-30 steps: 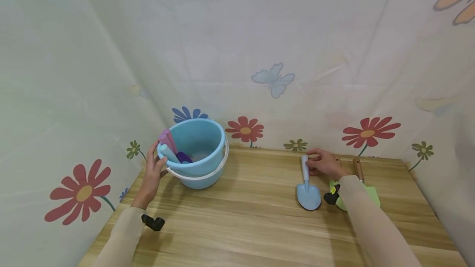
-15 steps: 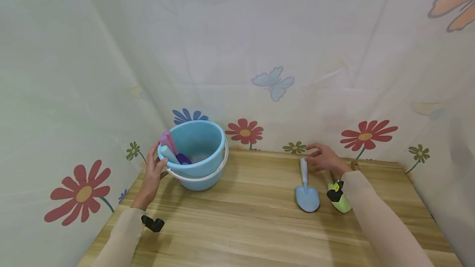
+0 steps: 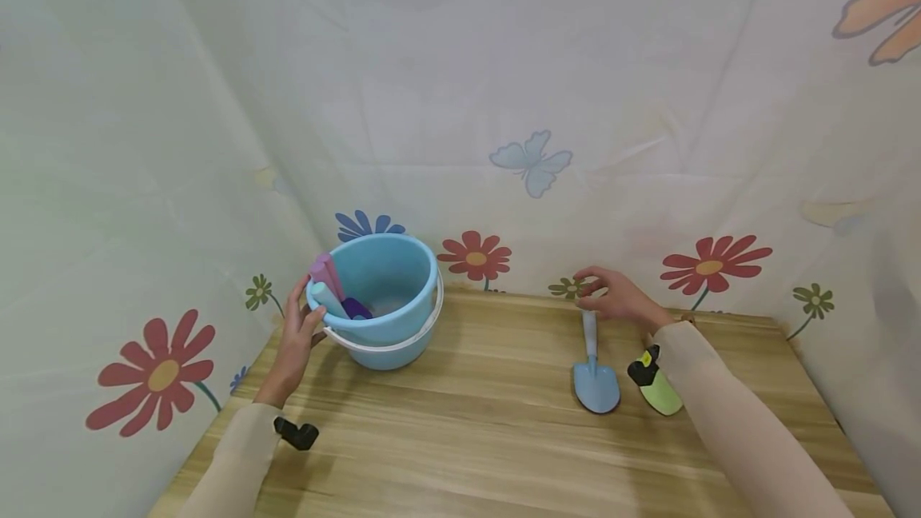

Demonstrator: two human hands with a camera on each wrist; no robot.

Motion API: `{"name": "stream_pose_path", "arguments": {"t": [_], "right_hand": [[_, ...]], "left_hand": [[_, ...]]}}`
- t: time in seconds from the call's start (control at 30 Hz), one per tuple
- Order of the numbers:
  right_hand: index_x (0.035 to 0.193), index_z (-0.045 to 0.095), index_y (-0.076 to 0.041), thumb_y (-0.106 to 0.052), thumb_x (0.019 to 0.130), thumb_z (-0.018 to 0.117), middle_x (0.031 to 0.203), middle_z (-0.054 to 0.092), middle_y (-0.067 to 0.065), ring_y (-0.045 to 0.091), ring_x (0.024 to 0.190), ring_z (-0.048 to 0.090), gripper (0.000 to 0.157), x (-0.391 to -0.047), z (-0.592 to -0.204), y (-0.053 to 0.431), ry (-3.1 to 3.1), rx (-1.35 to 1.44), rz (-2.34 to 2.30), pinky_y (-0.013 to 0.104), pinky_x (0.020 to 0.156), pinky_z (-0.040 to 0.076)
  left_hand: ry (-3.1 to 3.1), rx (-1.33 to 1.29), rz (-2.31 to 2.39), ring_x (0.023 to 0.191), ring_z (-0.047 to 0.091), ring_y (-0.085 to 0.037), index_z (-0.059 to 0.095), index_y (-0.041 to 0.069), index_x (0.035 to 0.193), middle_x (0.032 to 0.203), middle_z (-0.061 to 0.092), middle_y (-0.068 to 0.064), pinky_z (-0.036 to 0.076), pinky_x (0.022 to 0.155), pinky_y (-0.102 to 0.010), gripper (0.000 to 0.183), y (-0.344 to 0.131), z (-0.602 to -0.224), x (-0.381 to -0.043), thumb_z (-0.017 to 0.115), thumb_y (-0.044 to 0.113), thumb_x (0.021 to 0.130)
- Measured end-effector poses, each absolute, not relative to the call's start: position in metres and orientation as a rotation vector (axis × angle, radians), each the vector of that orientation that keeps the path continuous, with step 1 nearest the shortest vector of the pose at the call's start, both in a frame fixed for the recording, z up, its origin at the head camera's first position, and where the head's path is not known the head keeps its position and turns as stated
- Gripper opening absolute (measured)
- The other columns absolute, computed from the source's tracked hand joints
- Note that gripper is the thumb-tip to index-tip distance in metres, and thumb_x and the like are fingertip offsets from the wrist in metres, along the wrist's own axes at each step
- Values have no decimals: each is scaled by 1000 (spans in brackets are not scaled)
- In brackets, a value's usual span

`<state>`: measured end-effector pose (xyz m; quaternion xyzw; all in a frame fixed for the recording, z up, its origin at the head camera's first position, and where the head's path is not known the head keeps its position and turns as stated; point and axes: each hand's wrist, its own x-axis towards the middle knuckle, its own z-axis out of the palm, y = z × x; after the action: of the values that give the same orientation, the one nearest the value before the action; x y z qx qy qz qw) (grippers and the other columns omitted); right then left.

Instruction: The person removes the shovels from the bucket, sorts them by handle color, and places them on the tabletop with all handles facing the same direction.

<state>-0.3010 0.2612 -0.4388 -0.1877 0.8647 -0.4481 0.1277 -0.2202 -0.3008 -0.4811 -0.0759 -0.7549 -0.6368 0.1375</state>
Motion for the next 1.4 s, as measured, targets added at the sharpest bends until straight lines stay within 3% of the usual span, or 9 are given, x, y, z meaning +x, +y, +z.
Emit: {"name": "stream_pose_path", "arguments": {"t": [0.23,0.43,0.57,0.8,1.1,1.4], "right_hand": [[145,48,-1,-13,100,68,130,57,33,39,108,66,51,-303,-421,245,2537,-653,-1276,47,79,60],[143,50,-3,-10,99,68,130,57,34,45,110,66,48,-308,-414,235,2513,-680,-1297,51,80,60],[142,51,-4,-8,99,68,127,61,29,42,106,68,47,-309,-409,230,2532,-708,-1287,51,80,59],[142,53,-6,-10,98,70,128,62,27,37,100,70,47,-309,-394,215,2538,-819,-1261,39,77,60],[142,55,-11,-14,96,74,132,63,21,39,114,65,50,-316,-369,193,2572,-925,-1190,50,92,56],[143,54,-13,-15,95,75,134,62,21,39,114,66,53,-322,-346,173,2499,-959,-1136,47,90,58]], "left_hand": [[-2192,-217,-1869,149,30,-36,10,28,165,166,23,-14,38,107,-68,69,-298,-473,-215,49,30,109],[-2210,-218,-1864,148,31,-39,8,16,165,165,23,-20,38,106,-68,70,-290,-452,-202,48,25,108],[-2203,-228,-1870,148,32,-38,8,16,165,165,24,-19,38,107,-68,71,-290,-452,-202,48,25,108],[-2189,-246,-1889,150,29,-36,8,18,166,166,22,-17,37,107,-68,71,-292,-458,-204,49,27,108],[-2194,-237,-1886,148,32,-36,9,19,165,165,26,-18,38,107,-67,71,-293,-459,-204,49,27,108],[-2194,-248,-1875,148,33,-37,8,18,165,164,26,-19,38,107,-67,72,-292,-458,-204,50,28,107]]}}
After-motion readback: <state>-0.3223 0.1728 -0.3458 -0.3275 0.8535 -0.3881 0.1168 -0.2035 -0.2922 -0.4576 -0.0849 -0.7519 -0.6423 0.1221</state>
